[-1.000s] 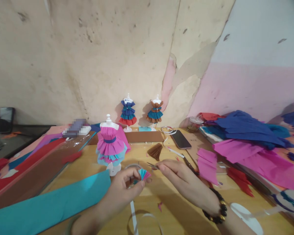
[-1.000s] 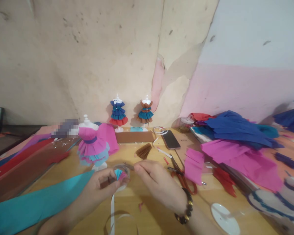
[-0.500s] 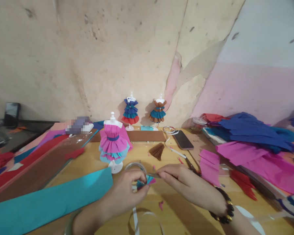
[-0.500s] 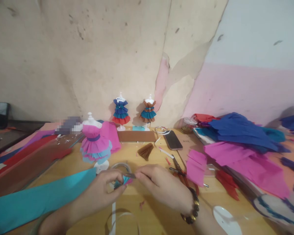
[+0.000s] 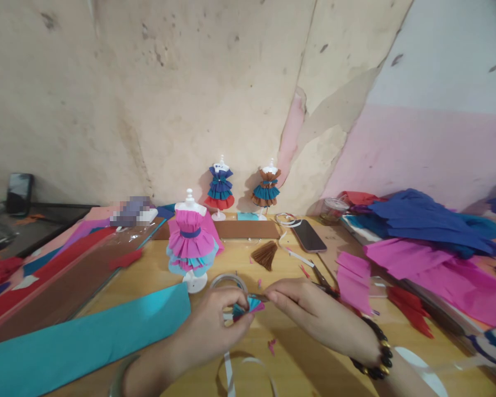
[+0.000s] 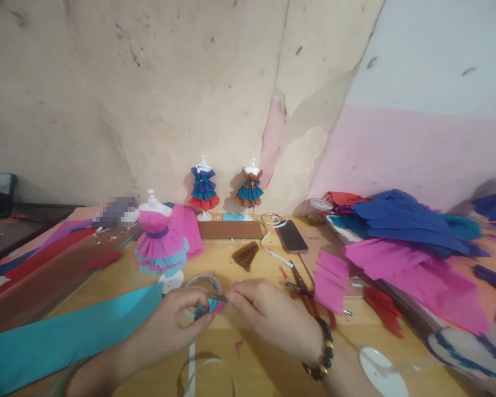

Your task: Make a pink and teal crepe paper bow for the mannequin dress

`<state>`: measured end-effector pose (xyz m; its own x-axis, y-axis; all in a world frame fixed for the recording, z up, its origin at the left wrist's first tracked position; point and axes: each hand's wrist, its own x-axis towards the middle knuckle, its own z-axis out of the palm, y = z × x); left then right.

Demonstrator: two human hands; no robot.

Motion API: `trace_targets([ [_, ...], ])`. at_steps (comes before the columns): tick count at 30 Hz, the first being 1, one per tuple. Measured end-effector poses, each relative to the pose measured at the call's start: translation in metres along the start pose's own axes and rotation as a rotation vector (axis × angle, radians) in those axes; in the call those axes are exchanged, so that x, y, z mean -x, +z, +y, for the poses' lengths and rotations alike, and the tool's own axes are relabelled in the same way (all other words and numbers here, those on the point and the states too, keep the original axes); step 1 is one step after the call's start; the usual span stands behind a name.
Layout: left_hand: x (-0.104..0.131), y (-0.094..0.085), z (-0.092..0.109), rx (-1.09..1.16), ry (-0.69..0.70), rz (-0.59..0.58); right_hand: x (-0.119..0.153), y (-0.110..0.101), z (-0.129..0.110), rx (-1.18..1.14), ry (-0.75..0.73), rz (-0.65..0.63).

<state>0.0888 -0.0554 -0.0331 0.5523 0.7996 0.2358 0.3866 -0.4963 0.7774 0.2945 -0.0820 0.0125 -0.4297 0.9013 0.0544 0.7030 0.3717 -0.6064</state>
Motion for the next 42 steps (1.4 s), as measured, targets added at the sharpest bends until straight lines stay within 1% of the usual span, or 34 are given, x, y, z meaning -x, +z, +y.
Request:
trace_targets([
  [9, -0.0006, -0.0025, 0.0039, -0.01, 0.007, 0.022, -0.0005, 0.0006, 0.0, 0.001, -0.019, 0.043],
  [15, -0.0016, -0.0021, 0.0, 0.017, 0.036, 0.039, 0.0, -0.0007, 0.0008, -0.019, -0.017, 0.015],
  [22, 0.0003, -0.0014, -0.0009, -0.007, 0.065, 0.059, -0.0003, 0.0018, 0.0031, -0.007, -0.006, 0.005],
  [28, 0.001, -0.0006, -0.0007, -0.026, 0.052, 0.06, -0.0001, 0.0019, 0.0018, 0.002, -0.019, 0.037],
  [35, -0.0018, -0.0017, 0.0015, -0.023, 0.033, 0.063, 0.0005, 0.0017, 0.0038, -0.024, -0.04, 0.104],
  [42, -0.0005, -0.0018, 0.0021, -0.012, 0.007, 0.061, 0.0003, 0.0039, 0.0048, -0.014, -0.034, 0.062],
])
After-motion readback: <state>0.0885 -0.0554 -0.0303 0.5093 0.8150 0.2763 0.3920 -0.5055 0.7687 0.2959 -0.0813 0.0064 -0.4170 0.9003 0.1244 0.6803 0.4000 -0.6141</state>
